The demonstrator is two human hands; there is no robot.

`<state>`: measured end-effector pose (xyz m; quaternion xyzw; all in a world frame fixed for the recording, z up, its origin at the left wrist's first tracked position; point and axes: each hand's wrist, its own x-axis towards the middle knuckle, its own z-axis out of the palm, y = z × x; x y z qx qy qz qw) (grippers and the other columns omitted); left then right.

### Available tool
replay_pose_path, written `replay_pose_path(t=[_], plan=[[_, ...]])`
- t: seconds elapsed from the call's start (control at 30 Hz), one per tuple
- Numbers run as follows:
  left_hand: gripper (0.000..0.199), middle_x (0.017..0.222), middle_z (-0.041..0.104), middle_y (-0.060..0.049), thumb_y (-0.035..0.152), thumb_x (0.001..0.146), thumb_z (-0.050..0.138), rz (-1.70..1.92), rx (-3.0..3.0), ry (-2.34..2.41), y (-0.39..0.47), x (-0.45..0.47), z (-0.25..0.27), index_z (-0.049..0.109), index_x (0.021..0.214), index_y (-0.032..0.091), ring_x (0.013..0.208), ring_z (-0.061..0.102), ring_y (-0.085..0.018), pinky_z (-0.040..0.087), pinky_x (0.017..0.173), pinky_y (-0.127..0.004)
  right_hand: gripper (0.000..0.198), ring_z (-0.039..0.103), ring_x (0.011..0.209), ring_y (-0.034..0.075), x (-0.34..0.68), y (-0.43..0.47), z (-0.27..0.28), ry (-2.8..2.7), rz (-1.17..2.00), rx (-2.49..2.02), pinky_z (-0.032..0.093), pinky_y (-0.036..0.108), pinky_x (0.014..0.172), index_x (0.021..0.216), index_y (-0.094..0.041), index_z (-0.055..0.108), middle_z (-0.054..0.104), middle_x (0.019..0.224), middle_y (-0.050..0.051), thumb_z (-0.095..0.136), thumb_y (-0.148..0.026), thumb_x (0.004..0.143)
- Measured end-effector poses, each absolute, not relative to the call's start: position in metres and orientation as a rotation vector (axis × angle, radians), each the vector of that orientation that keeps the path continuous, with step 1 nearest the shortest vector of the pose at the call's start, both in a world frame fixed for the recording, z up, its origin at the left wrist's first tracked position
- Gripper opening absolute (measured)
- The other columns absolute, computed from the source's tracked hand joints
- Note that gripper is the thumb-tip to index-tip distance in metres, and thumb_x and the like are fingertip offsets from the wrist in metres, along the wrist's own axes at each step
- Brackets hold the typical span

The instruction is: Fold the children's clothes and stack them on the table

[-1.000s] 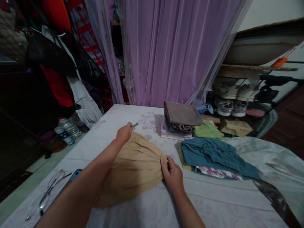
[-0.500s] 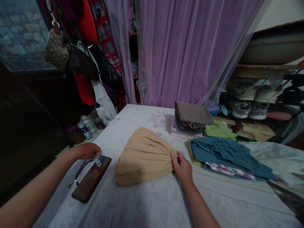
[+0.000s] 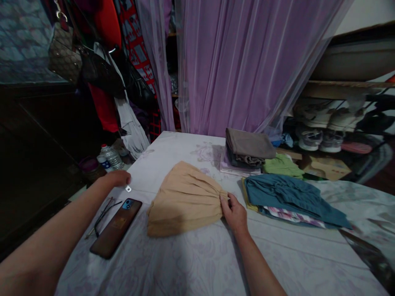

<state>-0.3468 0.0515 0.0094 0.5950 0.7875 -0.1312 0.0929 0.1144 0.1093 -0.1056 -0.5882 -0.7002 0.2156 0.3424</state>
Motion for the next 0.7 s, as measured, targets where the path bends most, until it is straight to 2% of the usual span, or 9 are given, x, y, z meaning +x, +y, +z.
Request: replay_pose_path(t=[0.17,0.4,0.53,0.63,0.7], plan=[[0.02,0.072,0.069,0.004,0.008,0.064,0.054,-0.307,1.464,2.279,0.047,-0.353,0.015,0.068,0.077,0.016,0.074,0.06,-0.012,0.042,0.069,-0.016,0.058,0.061,0.06,0.02,0.114,0.108,-0.104,-1.804,0.575,-1.536,0.039,0.027,0.056,0.106,-0.018,0.067,0.068,0.067,0.004,0.037,-0.063,0.084],[0.025,0.055,0.054,0.007,0.013,0.07,0.049,-0.212,1.199,2.369,0.038,-0.355,0.002,0.06,0.092,0.017,0.06,0.055,-0.013,0.042,0.06,-0.019,0.058,0.063,0.062,0.021,0.115,0.109,-0.104,-1.793,0.584,-1.537,0.039,0.027,0.057,0.107,-0.018,0.068,0.068,0.066,0.005,0.039,-0.063,0.083],[0.01,0.065,0.062,0.004,0.022,0.074,0.057,-0.246,1.241,2.372,0.039,-0.359,-0.001,0.06,0.082,0.016,0.073,0.058,-0.014,0.041,0.064,-0.018,0.058,0.064,0.063,0.021,0.115,0.109,-0.104,-1.795,0.582,-1.532,0.04,0.027,0.057,0.107,-0.018,0.068,0.069,0.067,0.005,0.039,-0.063,0.083],[0.014,0.076,0.067,0.0,0.029,0.074,0.062,-0.303,1.305,2.387,0.042,-0.36,-0.003,0.061,0.079,0.016,0.083,0.06,-0.016,0.04,0.068,-0.019,0.059,0.063,0.061,0.021,0.115,0.109,-0.104,-1.794,0.565,-1.53,0.04,0.027,0.057,0.106,-0.017,0.068,0.069,0.066,0.005,0.038,-0.063,0.083],[0.021,0.085,0.07,-0.001,0.034,0.074,0.064,-0.334,1.352,2.4,0.045,-0.358,-0.005,0.062,0.085,0.016,0.087,0.061,-0.018,0.04,0.07,-0.02,0.059,0.062,0.06,0.02,0.115,0.109,-0.105,-1.796,0.563,-1.531,0.04,0.027,0.057,0.107,-0.017,0.068,0.069,0.067,0.005,0.038,-0.063,0.083]])
